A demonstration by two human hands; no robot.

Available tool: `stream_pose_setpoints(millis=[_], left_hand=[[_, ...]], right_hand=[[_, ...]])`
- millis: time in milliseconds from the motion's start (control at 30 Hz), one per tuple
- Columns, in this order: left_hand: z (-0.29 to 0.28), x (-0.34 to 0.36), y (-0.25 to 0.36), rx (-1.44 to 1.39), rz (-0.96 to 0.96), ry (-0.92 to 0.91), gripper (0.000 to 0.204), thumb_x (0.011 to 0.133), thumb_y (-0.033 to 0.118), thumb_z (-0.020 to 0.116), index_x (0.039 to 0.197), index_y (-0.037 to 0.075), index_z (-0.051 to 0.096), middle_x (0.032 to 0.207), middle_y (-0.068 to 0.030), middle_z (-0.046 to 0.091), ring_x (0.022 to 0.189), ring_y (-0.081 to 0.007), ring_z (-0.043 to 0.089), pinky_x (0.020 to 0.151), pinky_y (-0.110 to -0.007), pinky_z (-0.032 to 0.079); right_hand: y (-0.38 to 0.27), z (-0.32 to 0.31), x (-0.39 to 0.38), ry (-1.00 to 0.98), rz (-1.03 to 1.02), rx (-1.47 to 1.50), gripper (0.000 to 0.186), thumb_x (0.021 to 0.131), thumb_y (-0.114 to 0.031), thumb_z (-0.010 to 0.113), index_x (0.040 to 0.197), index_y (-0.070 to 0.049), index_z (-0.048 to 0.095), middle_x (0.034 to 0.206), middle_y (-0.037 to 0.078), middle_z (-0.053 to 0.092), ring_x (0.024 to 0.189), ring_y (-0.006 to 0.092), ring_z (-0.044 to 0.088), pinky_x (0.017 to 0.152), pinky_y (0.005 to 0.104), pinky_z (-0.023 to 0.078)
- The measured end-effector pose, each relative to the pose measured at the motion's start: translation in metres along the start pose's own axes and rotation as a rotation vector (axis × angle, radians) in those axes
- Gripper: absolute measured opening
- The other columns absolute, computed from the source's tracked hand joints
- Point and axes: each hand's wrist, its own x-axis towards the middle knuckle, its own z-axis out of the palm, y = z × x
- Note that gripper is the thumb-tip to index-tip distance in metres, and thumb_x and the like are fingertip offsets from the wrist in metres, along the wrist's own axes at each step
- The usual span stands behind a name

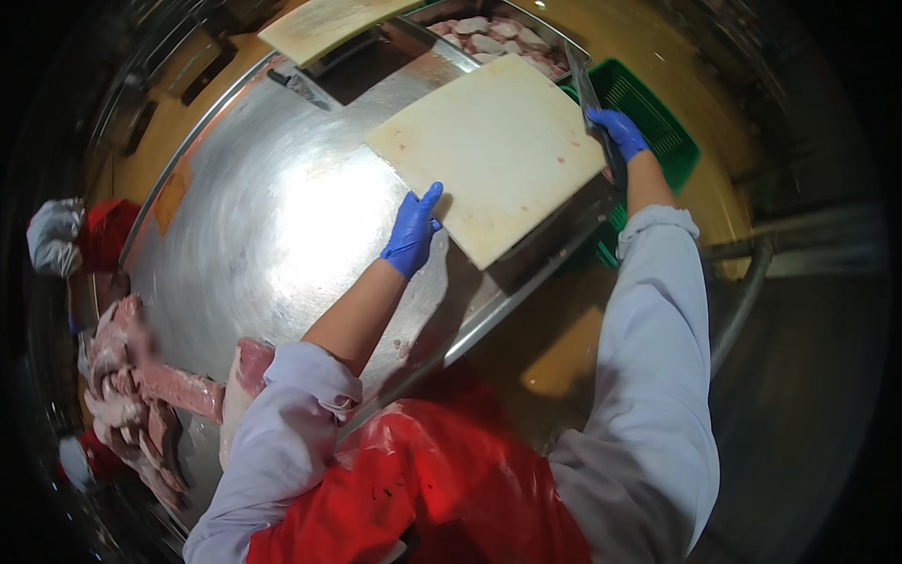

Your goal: The person cuts large pieces of raw meat into smaller portions using a knife on a cutting board. The cut pieces are placed into green crates and on the metal table.

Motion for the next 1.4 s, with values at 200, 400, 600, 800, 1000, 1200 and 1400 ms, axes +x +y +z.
stream_pose_setpoints(millis=[200,400,600,800,1000,1200,1400], left_hand=[[0.010,0.017,-0.013,-0.357,0.092,-0.014,0.044,0.092,0.012,0.071,0.129,-0.005,0.055,0.120,-0.0152,0.066,0.111,-0.0267,0.065,0.098,-0.041,0.052],[-0.036,-0.030,-0.026,-0.368,0.078,-0.035,0.055,0.090,0.010,0.072,0.139,-0.004,0.050,0.130,-0.0137,0.062,0.117,-0.0256,0.061,0.102,-0.040,0.049],[-0.104,-0.131,-0.024,-0.312,0.043,-0.052,0.065,0.089,0.014,0.074,0.146,-0.001,0.045,0.133,-0.0130,0.061,0.119,-0.0235,0.060,0.104,-0.039,0.048],[-0.131,-0.166,-0.010,-0.361,0.117,-0.055,0.058,0.089,0.014,0.074,0.139,-0.001,0.048,0.127,-0.0138,0.063,0.115,-0.0240,0.062,0.099,-0.040,0.053],[-0.191,-0.247,-0.002,-0.282,0.057,0.025,0.058,0.090,0.009,0.068,0.142,-0.002,0.045,0.131,-0.0153,0.061,0.116,-0.0268,0.063,0.101,-0.043,0.053],[-0.351,-0.371,-0.037,-0.357,-0.011,0.228,0.080,0.080,0.015,0.061,0.153,0.002,0.034,0.145,-0.0207,0.052,0.128,-0.0416,0.056,0.107,-0.055,0.048],[-0.400,-0.467,-0.031,-0.430,0.020,0.225,0.092,0.072,0.018,0.065,0.154,-0.002,0.029,0.147,-0.0237,0.047,0.131,-0.0443,0.051,0.111,-0.053,0.043]], right_hand=[[0.014,-0.023,0.018,-0.221,-0.150,-0.134,0.019,0.095,-0.024,0.068,0.098,-0.005,0.071,0.092,-0.001,0.069,0.081,0.0090,0.060,0.079,0.0272,0.049],[0.015,0.004,-0.082,-0.132,-0.220,-0.227,0.019,0.098,-0.019,0.065,0.103,-0.001,0.070,0.092,-0.001,0.067,0.082,0.0078,0.058,0.077,0.0261,0.047],[0.086,0.050,-0.185,-0.069,-0.170,-0.057,0.017,0.097,-0.014,0.065,0.105,0.001,0.069,0.094,0.001,0.066,0.084,0.0101,0.058,0.076,0.0270,0.048],[0.028,0.098,-0.262,0.013,-0.248,-0.156,0.018,0.098,-0.011,0.064,0.111,0.002,0.069,0.098,0.000,0.068,0.085,0.0093,0.058,0.078,0.0264,0.048],[0.021,0.168,-0.340,-0.030,-0.230,-0.237,0.023,0.096,-0.013,0.067,0.113,0.002,0.069,0.102,0.003,0.070,0.090,0.0111,0.061,0.082,0.0280,0.050],[0.092,0.315,-0.367,-0.186,-0.570,-0.237,0.029,0.088,-0.019,0.077,0.082,0.001,0.057,0.078,0.010,0.052,0.070,0.0192,0.050,0.067,0.0361,0.044],[0.137,0.396,-0.374,-0.502,-0.271,-0.255,0.032,0.090,-0.024,0.076,0.102,0.003,0.065,0.094,0.014,0.062,0.089,0.0206,0.060,0.083,0.0365,0.048]])
